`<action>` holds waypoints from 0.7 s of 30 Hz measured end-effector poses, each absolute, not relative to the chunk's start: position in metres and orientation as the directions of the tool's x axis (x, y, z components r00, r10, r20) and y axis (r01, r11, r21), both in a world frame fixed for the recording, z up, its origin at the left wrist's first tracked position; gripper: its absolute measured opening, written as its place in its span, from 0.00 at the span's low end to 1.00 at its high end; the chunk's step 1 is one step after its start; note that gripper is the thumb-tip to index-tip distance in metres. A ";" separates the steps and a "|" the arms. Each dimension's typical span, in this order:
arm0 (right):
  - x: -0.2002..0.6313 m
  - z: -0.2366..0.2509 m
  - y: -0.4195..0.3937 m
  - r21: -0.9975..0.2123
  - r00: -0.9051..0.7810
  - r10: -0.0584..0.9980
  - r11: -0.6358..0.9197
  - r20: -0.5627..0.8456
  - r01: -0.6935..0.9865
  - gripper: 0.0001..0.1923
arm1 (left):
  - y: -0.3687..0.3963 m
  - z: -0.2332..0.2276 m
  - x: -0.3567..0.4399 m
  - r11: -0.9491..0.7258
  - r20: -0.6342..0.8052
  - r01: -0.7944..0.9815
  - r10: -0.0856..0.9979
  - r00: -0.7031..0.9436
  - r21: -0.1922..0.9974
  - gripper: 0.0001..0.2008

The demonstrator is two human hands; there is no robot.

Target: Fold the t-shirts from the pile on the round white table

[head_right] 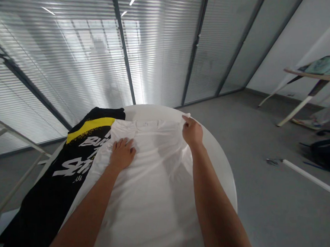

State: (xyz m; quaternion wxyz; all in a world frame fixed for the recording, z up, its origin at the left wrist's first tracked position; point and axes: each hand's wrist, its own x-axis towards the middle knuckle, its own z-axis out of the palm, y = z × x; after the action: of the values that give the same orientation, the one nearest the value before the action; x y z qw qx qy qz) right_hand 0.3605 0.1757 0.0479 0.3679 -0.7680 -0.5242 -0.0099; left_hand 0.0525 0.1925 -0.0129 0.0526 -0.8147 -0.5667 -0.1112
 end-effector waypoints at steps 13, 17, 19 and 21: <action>0.354 0.028 0.181 -0.406 0.051 0.998 -0.062 -0.037 0.912 0.27 | 0.193 -0.012 0.053 -0.344 0.227 0.938 0.918 0.326 0.041 0.25; 0.341 0.011 0.178 -0.274 0.107 0.971 -0.165 -0.214 0.948 0.31 | 0.193 -0.012 0.053 -0.340 0.217 0.939 0.922 0.322 0.052 0.25; 0.337 0.007 0.178 -0.252 0.138 0.964 -0.194 -0.226 0.948 0.33 | 0.194 -0.012 0.052 -0.342 0.221 0.938 0.920 0.323 0.052 0.25; 0.338 0.007 0.180 -0.256 0.132 0.965 -0.190 -0.228 0.948 0.33 | 0.194 -0.013 0.052 -0.346 0.230 0.937 0.917 0.327 0.047 0.25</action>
State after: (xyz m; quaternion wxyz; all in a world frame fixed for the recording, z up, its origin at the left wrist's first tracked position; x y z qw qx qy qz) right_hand 0.3378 0.1797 0.0072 0.0247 -0.7518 -0.6360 0.1724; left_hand 0.0521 0.1941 -0.0131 0.0469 -0.8131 -0.5700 -0.1083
